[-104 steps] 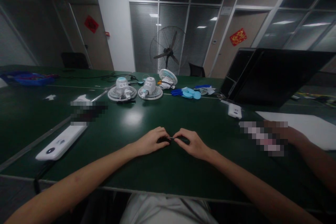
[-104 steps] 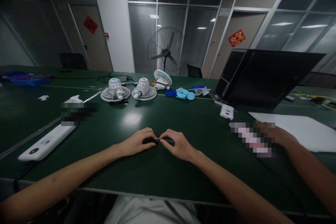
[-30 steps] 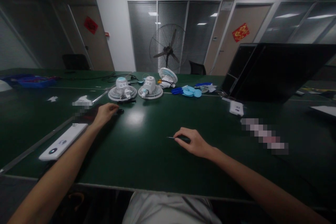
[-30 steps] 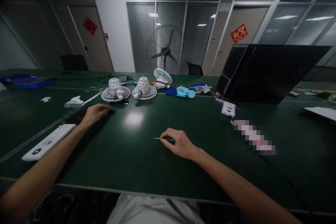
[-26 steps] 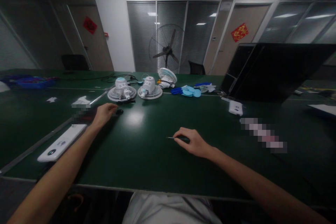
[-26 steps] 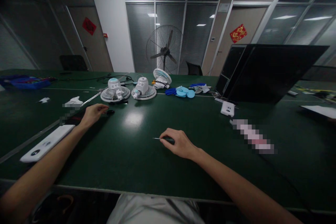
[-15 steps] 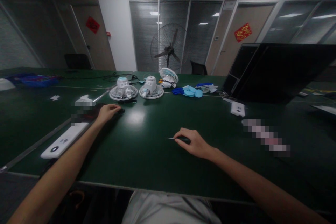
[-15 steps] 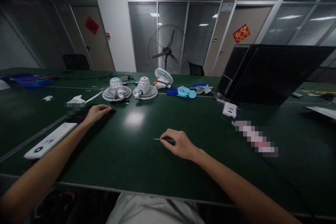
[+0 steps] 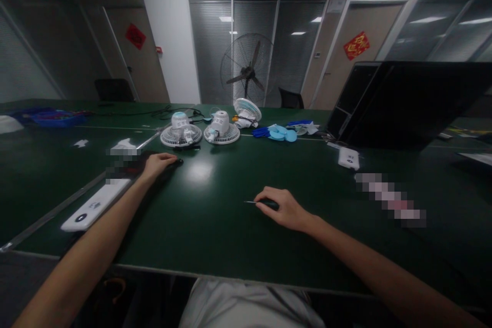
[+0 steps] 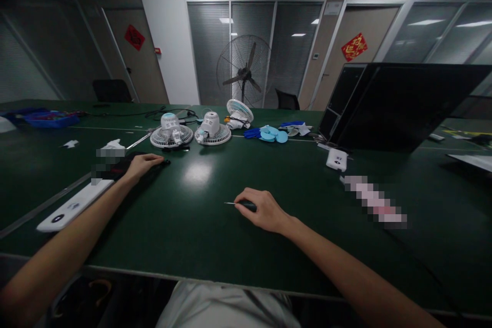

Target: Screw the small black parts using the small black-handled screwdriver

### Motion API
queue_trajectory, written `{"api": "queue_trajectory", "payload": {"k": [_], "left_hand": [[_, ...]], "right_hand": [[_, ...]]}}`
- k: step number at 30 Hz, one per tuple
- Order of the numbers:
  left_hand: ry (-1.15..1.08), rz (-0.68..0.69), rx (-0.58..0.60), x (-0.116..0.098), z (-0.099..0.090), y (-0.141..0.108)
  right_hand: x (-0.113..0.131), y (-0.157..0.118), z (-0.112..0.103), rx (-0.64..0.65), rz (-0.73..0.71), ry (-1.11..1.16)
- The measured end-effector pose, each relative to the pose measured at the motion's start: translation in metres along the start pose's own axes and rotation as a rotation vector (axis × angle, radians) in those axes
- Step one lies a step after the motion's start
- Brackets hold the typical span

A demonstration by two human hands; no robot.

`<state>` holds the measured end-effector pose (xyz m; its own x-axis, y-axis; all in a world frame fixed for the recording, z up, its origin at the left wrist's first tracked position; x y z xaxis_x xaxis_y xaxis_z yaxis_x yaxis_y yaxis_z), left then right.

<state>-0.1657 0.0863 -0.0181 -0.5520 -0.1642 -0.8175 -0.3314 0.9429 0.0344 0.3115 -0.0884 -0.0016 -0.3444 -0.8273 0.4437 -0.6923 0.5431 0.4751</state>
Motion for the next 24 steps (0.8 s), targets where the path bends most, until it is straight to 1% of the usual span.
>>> {"api": "queue_trajectory", "payload": {"k": [5,7,9,12,15,18,20,22,24], "left_hand": [[0.018,-0.001,-0.002,-0.002,-0.001,-0.002],[0.061,0.024,-0.002,-0.002,-0.003,-0.003],[0.136,0.116,0.016,-0.004,-0.003,-0.005],[0.256,0.333,0.094,-0.017,0.003,-0.016],[0.313,0.529,0.262,-0.04,0.019,-0.044],[0.305,0.705,0.455,-0.069,0.046,-0.088],[0.284,0.819,0.576,-0.084,0.066,-0.121],[0.234,0.883,0.674,-0.093,0.084,-0.148],[0.17,0.872,0.727,-0.096,0.096,-0.167]], "right_hand": [[-0.001,0.0,0.001,0.001,0.005,-0.012],[0.0,0.0,0.001,-0.006,0.003,-0.017],[0.001,0.0,0.0,0.0,0.001,-0.01],[0.001,0.0,0.0,0.003,-0.002,-0.008],[-0.001,0.0,0.0,-0.007,0.002,-0.019],[-0.003,0.0,0.001,-0.012,0.012,-0.028],[-0.004,0.0,0.002,-0.015,0.01,-0.028],[-0.004,0.0,0.002,-0.017,0.006,-0.033],[-0.003,0.0,0.001,-0.02,0.005,-0.037]]}}
Point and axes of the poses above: each hand's wrist, its own y-axis towards the middle knuckle, its own z-axis out of the palm, x = y × z, the point moved 1 cm from there along y, towards the middle knuckle, and after that the axes turned 11 degrees about -z, right-handed, at the moved point
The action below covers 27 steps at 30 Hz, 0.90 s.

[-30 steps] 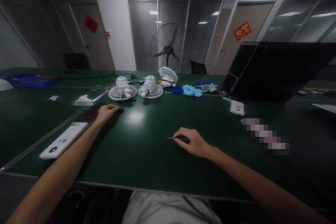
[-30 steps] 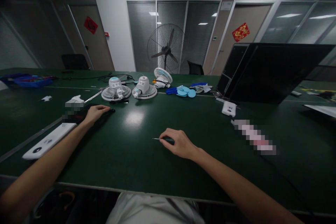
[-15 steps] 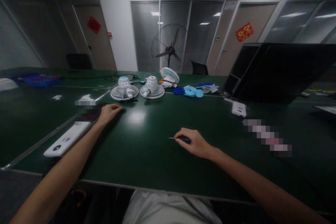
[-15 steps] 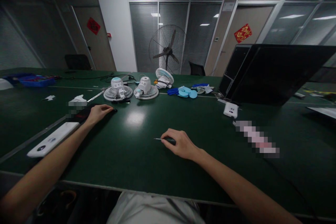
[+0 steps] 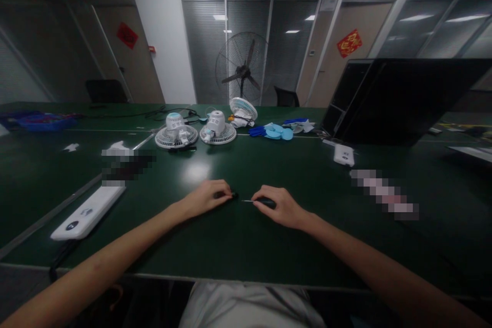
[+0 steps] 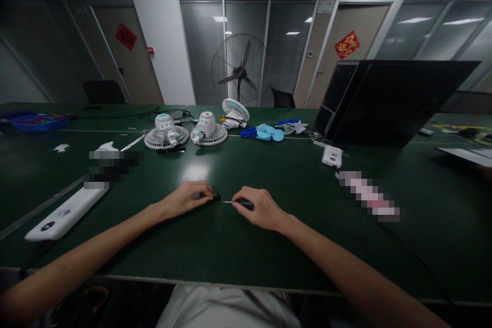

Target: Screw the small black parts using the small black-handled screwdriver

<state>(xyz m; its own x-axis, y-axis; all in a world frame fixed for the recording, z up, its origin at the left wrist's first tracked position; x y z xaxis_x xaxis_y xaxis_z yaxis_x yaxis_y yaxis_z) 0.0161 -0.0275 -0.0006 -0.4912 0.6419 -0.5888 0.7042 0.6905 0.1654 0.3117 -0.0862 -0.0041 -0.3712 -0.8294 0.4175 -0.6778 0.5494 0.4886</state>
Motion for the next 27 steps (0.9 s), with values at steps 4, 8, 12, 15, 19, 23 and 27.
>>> {"api": "queue_trajectory", "payload": {"k": [4,8,12,15,19,23,27], "left_hand": [[-0.112,-0.088,0.018,-0.008,0.013,-0.002],[-0.15,-0.141,0.029,-0.012,0.014,-0.003],[-0.143,-0.128,0.049,-0.019,0.018,0.0],[-0.125,-0.121,0.047,-0.023,0.019,0.001],[-0.099,-0.1,0.044,-0.024,0.019,0.001],[-0.065,-0.056,0.044,-0.023,0.019,0.001],[-0.058,-0.034,0.023,-0.025,0.017,-0.001]], "right_hand": [[0.002,0.001,-0.001,-0.008,-0.006,0.0],[0.004,0.003,0.0,0.014,-0.007,-0.027],[0.003,0.004,0.002,0.044,-0.011,-0.054],[0.002,0.004,0.004,0.052,-0.018,-0.038],[0.002,0.005,0.005,0.057,-0.038,-0.012],[0.002,0.004,0.005,0.028,-0.029,-0.027],[0.001,0.002,0.002,-0.048,-0.02,-0.023]]}}
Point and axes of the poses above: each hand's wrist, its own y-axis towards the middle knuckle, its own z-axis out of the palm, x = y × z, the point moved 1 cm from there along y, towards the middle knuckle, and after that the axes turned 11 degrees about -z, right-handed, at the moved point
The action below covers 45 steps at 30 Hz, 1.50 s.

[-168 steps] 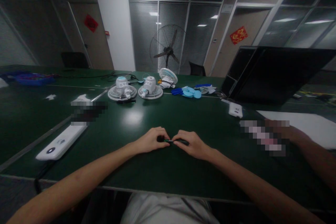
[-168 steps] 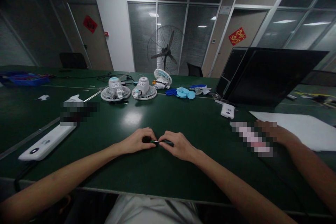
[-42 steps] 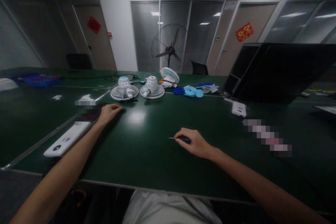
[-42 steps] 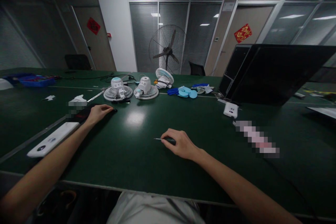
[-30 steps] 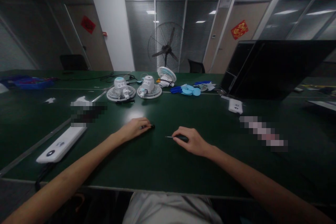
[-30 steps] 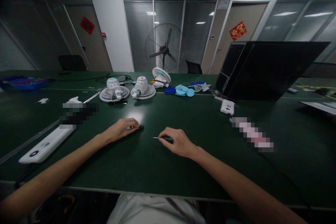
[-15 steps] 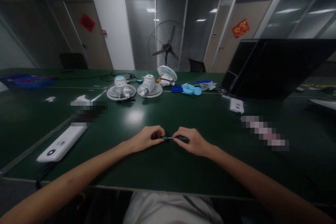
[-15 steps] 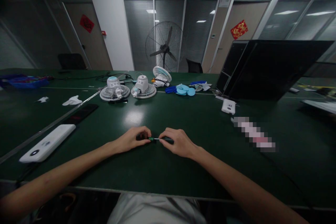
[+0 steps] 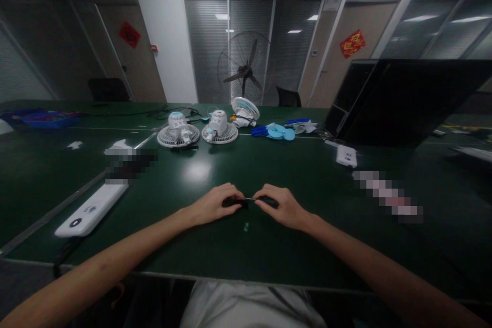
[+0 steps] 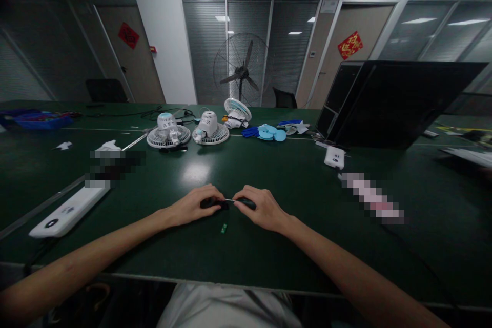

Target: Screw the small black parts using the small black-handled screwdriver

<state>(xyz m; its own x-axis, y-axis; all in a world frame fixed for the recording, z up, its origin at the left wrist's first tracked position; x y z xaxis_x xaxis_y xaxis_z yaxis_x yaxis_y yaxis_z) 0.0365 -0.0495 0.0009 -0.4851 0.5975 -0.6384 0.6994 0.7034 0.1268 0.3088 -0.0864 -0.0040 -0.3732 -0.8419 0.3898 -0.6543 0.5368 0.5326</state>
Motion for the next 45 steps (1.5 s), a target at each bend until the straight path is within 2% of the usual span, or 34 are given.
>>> {"api": "queue_trajectory", "payload": {"k": [4,8,10,12,14,16,18,20,23,26,29,33,45], "left_hand": [[-0.07,-0.005,-0.005,-0.013,-0.003,-0.009],[-0.053,0.171,0.15,-0.032,0.007,-0.022],[0.016,0.254,0.223,-0.035,0.014,-0.025],[0.08,0.299,0.238,-0.03,0.017,-0.024],[0.133,0.292,0.203,-0.017,0.01,-0.02],[0.204,0.219,0.125,0.006,-0.008,-0.014],[0.297,0.067,-0.009,0.039,-0.037,-0.01],[0.392,-0.146,-0.156,0.079,-0.072,-0.012],[0.462,-0.478,-0.347,0.136,-0.118,-0.026],[0.477,-0.62,-0.464,0.167,-0.143,-0.045],[0.496,-0.664,-0.474,0.175,-0.15,-0.053],[0.517,-0.713,-0.484,0.176,-0.151,-0.052],[0.525,-0.709,-0.495,0.197,-0.163,-0.056]], "right_hand": [[0.001,-0.001,-0.006,-0.154,0.048,0.035],[0.0,-0.001,-0.01,-0.312,0.141,0.002],[0.0,-0.001,-0.011,-0.329,0.158,-0.003],[0.0,0.0,-0.01,-0.328,0.151,0.003],[0.0,0.0,-0.01,-0.312,0.14,0.011],[0.001,-0.001,-0.01,-0.283,0.137,0.025],[0.001,-0.001,-0.011,-0.259,0.139,0.04],[0.0,-0.002,-0.011,-0.25,0.139,0.055],[0.0,-0.002,-0.011,-0.243,0.134,0.064],[0.0,-0.002,-0.011,-0.237,0.129,0.066],[0.0,-0.002,-0.011,-0.23,0.128,0.071],[0.0,-0.002,-0.011,-0.222,0.128,0.081],[0.0,-0.001,-0.011,-0.22,0.122,0.048]]}}
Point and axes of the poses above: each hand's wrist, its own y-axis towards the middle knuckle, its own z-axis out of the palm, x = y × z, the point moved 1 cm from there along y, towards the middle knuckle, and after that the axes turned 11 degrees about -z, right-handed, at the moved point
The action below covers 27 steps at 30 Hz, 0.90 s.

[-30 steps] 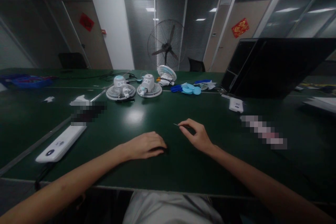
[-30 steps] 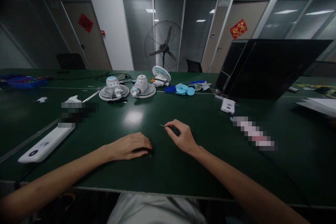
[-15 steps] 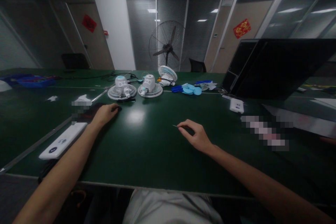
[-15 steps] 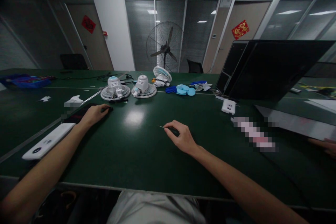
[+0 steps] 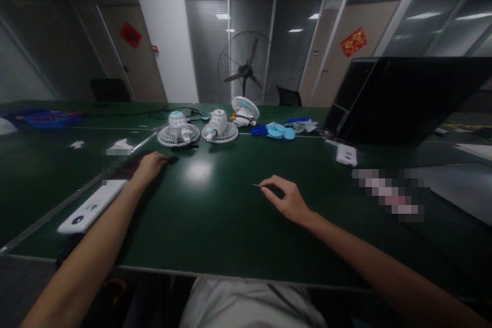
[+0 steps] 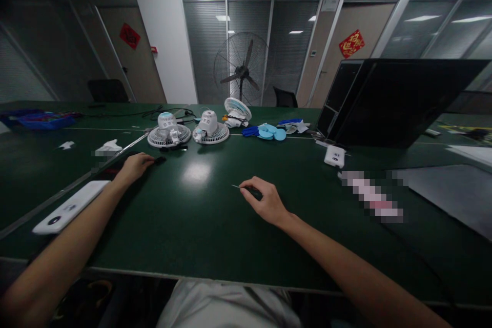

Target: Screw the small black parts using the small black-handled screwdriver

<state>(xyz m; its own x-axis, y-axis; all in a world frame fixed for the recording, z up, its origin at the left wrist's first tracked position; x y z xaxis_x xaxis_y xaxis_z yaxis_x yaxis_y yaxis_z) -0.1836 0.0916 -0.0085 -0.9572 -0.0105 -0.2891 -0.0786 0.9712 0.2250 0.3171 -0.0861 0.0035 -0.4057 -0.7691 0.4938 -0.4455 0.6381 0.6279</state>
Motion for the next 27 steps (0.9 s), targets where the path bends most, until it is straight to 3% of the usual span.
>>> {"api": "queue_trajectory", "payload": {"k": [9,15,19,27], "left_hand": [[-0.002,-0.085,-0.051,0.0,-0.001,-0.009],[-0.213,-0.075,-0.147,-0.01,0.002,-0.009],[-0.316,-0.111,-0.137,-0.014,0.003,-0.009],[-0.268,-0.127,-0.168,-0.022,0.01,-0.009]], "right_hand": [[0.0,-0.001,0.001,0.019,0.001,0.022],[0.001,0.0,0.0,0.025,0.01,0.032],[0.001,-0.001,0.0,0.025,0.008,0.022],[0.002,0.0,0.0,0.023,-0.007,0.026]]}}
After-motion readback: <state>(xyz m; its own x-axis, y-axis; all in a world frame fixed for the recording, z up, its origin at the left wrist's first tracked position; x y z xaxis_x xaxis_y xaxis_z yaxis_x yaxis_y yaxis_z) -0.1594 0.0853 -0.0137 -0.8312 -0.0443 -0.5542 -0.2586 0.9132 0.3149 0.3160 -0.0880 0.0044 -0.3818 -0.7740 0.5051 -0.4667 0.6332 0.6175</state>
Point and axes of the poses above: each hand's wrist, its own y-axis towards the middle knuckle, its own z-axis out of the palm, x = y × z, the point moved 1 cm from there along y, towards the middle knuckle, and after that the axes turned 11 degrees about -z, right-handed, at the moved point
